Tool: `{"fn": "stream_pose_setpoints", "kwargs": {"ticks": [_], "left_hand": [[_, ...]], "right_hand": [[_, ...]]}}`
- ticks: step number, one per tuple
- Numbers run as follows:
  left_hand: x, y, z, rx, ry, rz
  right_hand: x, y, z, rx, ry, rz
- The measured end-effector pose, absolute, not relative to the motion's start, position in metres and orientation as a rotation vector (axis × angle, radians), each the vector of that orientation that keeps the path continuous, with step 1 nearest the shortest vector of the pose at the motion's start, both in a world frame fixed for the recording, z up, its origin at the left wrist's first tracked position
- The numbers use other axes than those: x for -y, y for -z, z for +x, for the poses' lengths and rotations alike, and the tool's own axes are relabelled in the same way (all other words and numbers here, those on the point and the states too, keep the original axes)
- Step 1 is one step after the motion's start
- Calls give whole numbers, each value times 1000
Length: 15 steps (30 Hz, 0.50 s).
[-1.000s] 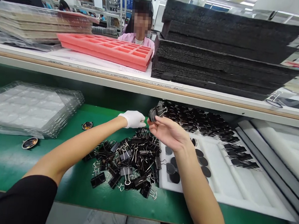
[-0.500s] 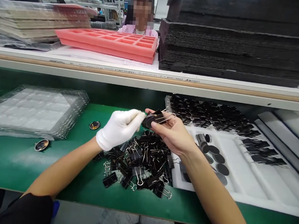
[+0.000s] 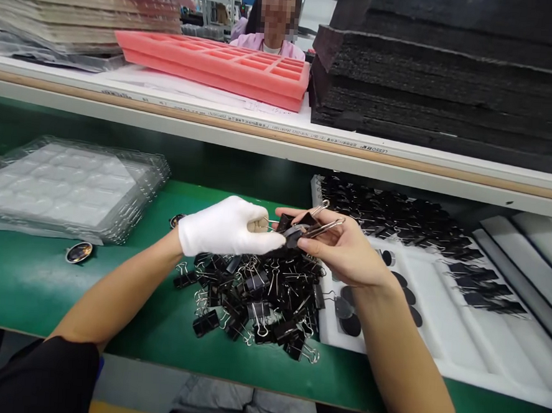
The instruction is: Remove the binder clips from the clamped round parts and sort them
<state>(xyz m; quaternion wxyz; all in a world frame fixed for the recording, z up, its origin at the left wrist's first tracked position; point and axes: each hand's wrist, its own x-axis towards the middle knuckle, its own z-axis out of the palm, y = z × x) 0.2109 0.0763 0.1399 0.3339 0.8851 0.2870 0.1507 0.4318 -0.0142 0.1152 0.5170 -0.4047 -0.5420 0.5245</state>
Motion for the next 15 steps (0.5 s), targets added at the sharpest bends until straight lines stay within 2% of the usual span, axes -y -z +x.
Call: {"fn": "stream_pose_setpoints", "kwargs": {"ticks": [7,15], "left_hand": [[-81,-137,216,-914,-539,2029],[-78,-130,220,-755,-444,1813]], "right_hand": [[0,-111,430,680,-1184,-949],[-4,-109,430,605,-1168,-976]]}}
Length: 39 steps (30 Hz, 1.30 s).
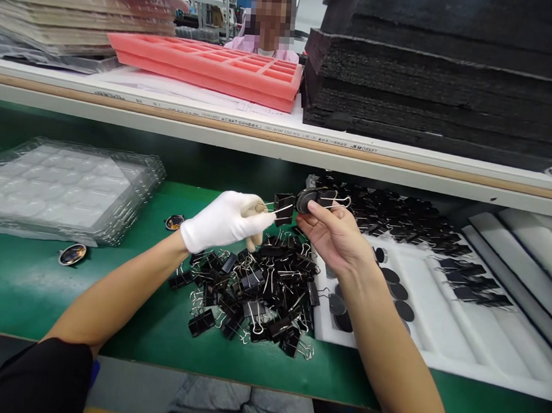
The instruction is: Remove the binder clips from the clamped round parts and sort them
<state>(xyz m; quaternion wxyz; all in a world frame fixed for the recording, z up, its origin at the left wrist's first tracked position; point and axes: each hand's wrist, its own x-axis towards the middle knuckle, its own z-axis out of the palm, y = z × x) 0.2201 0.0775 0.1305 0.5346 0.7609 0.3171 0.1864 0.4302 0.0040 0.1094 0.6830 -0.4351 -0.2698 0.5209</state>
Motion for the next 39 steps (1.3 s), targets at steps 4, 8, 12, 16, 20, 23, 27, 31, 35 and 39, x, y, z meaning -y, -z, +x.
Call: {"fn": "stream_pose_setpoints", "kwargs": {"ticks": [4,8,12,16,20,23,27,31,35,39], "left_hand": [[-75,-128,223,-724,-432,1761],[-72,-126,225,-720,-423,1748],[-72,-125,226,-715,-434,1749],[-74,-124,227,-730,-437,1766],[-75,-122,227,-728,-442,1763],[-75,-121,227,-727,-447,1755],[-74,-120,227,-716,-456,1744],[-71,-120,229,-728,-456,1725],[-73,-117,229,-729,-451,1743],[-80,-120,225,-654,-495,1807]], "right_hand": [[-5,-107,437,651,-1185,-965],[-7,-103,441,688,-1202,-957],[-8,-102,441,737,-1215,-953],[-9,-101,440,765,-1160,-1022],[-10,-100,439,784,-1119,-1065],[-10,-99,439,776,-1135,-1068],[-10,-98,438,777,-1160,-1054],[-8,-97,436,811,-1115,-1086],[-9,-94,434,841,-1103,-1116],[-7,-96,435,887,-1039,-1041]]}}
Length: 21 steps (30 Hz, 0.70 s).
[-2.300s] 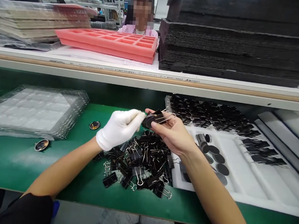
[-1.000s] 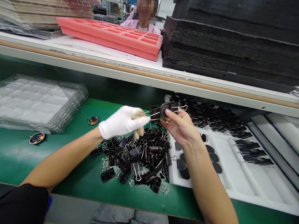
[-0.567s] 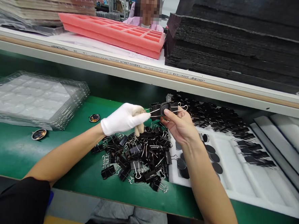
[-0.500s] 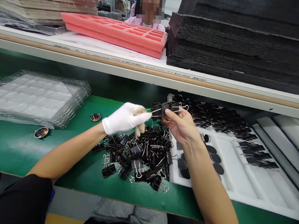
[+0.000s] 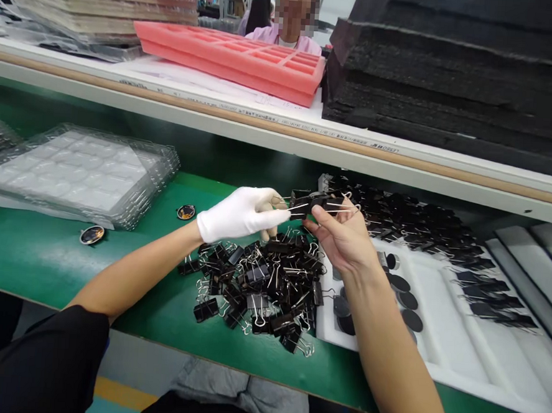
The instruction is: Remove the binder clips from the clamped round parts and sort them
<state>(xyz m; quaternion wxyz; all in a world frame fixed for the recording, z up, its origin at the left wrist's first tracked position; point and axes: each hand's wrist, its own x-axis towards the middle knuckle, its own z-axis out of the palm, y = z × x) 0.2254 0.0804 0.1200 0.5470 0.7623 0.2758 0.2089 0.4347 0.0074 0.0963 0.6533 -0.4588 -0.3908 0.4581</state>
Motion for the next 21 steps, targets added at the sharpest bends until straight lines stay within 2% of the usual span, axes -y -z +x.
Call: {"fn": "stream_pose_setpoints", "kwargs": {"ticks": [5,8,11,13,18,21], "left_hand": [[-80,-131,222,-652,-343,1479],[-75,-133,223,-700,-245,1393],[-73,-133,222,-684,-358,1432],[-73,-135,220,-684,-456,1502],[-77,-138,215,-717,-511,1698],[-78,-137,216,-707,-527,1768]], "right_hand": [[5,-105,443,1298,-704,-952],[12,-106,445,1500,-636,-953],[13,-107,445,1518,-622,-965],[12,-110,449,1468,-716,-955],[14,-121,471,1473,-1310,-898],[17,-124,467,1460,-1349,-940]]}}
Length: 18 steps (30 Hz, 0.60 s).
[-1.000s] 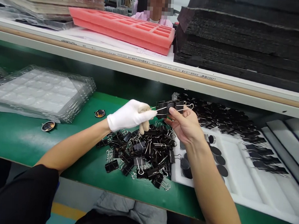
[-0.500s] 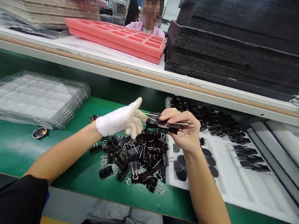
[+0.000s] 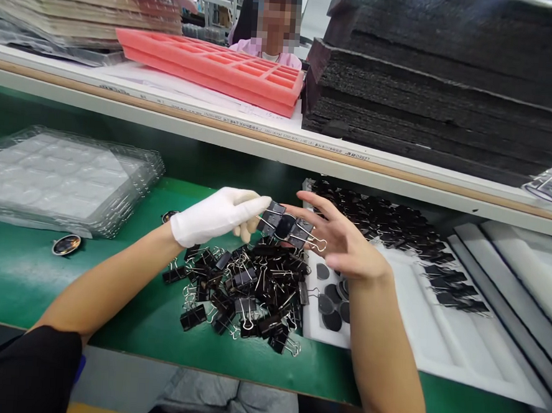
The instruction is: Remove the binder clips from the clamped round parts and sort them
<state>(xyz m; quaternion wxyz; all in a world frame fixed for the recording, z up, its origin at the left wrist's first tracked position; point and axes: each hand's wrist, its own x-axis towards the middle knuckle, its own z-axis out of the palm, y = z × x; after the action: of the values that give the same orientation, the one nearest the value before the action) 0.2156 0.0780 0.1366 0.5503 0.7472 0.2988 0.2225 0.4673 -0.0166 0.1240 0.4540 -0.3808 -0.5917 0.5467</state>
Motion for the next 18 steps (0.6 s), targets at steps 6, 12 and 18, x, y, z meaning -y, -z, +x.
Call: {"fn": "stream_pose_setpoints", "kwargs": {"ticks": [6,12,18], "left_hand": [[-78,-133,217,-722,-400,1863],[-78,-133,217,-717,-303,1838],[-79,-133,218,-745,-290,1822]], "right_hand": [[15,-121,441,1387,-940,-1398],[13,-118,445,1327,-1087,-1394],[10,-115,444,1341,-1110,-1355]]}}
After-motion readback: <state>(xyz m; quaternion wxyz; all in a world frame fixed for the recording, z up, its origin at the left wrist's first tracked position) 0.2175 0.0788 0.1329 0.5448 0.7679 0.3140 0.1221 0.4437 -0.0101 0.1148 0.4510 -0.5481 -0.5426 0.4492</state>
